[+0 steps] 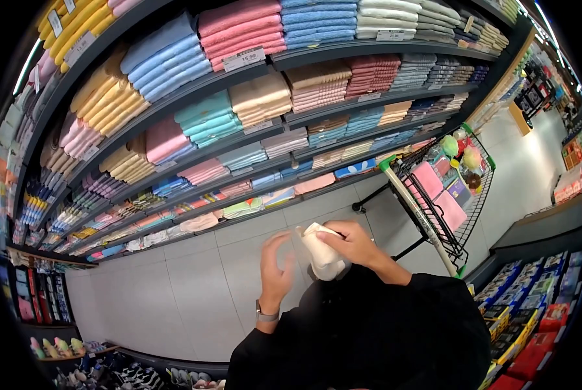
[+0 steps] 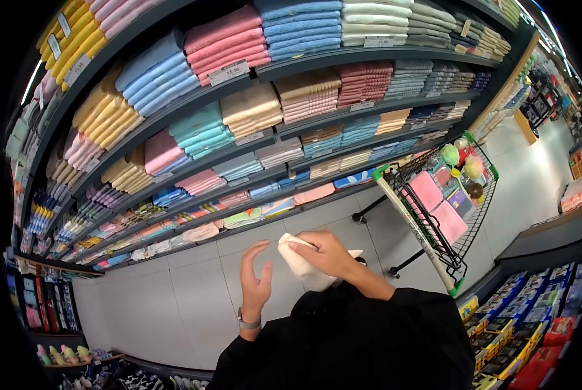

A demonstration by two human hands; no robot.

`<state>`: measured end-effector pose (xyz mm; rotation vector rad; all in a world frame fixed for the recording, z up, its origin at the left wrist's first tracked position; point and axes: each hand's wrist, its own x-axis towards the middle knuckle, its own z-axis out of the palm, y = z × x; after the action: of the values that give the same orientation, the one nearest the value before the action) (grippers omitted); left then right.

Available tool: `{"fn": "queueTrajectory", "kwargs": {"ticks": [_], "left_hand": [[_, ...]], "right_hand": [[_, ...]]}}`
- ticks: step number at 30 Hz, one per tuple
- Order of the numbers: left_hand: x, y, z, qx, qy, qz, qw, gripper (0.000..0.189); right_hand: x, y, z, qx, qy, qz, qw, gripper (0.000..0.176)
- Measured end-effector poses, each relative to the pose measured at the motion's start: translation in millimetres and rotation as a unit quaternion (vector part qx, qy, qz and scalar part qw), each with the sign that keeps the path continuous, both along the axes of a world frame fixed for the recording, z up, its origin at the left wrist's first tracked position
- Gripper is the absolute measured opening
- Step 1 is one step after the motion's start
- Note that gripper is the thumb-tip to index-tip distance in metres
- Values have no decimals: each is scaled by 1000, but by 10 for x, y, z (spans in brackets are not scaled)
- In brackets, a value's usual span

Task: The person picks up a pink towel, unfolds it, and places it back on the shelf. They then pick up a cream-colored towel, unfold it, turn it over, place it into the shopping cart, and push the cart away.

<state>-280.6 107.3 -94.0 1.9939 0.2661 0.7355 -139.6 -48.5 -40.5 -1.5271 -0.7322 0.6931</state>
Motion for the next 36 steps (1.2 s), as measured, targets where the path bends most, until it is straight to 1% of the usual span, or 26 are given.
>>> {"fn": "queueTrajectory", "kwargs": {"ticks": [1,3,7,8,10,11,12,13,14,16,18,20,22,23,24,25,28,31,32,34,35,36], "left_hand": [[95,-71,139,2,0,0,1000,30],[253,-211,323,23,-44,-56,997,33],[504,-494,248,-2,-43,-37,998,30],[551,-564,241,-8,-44,-36,998,27],[665,-700,227,-10,-44,-39,998,25],[729,-766,217,-33,-58,-41,997,22],[787,-829,206,-57,-72,-43,995,20],[839,-889,193,-53,-71,-46,995,20],[890,-947,179,-50,-75,-43,995,18],[995,-1076,211,-42,-76,-45,995,16],[1089,-1224,286,-1,-79,-33,996,14],[1164,-1319,283,1,-73,-29,997,13],[1228,-1400,286,3,-68,-24,997,12],[1255,-1443,289,-7,-66,-20,998,12],[1280,-1480,295,-16,-64,-17,998,11],[1302,-1510,309,-13,-62,-16,998,11],[1362,-1595,344,3,-53,-23,998,10],[1406,-1639,349,19,-40,-37,998,9],[1419,-1645,345,15,-36,-41,998,8],[1430,-1644,323,11,-31,-44,998,7],[1427,-1638,302,-43,-39,-46,997,7],[1429,-1634,293,-98,-48,-48,993,7]], "right_hand": [[1,-14,2,14,14,2,1000,25],[27,-65,-41,15,24,4,1000,25],[133,-238,-69,36,40,-8,998,26],[180,-309,-87,40,41,-11,998,26],[282,-449,-132,20,61,22,998,29],[324,-522,-136,24,62,20,998,29],[362,-595,-141,43,91,21,995,30],[406,-667,-147,62,121,22,990,31],[469,-736,-194,67,122,20,990,31],[604,-858,-332,88,277,16,957,30],[682,-946,-403,89,279,11,956,28],[754,-1032,-406,89,283,9,955,27],[866,-1109,-336,89,210,48,972,26],[926,-1138,-349,92,213,49,972,26],[987,-1166,-375,84,212,74,971,25],[1036,-1189,-391,76,211,100,969,23],[1145,-1260,-391,61,234,120,963,22],[1227,-1351,-169,62,210,131,967,23],[1232,-1354,-182,63,211,132,966,23],[1223,-1355,-217,61,177,114,976,24],[1230,-1357,-219,62,177,115,976,24],[1239,-1358,-219,60,154,121,979,25]]}}
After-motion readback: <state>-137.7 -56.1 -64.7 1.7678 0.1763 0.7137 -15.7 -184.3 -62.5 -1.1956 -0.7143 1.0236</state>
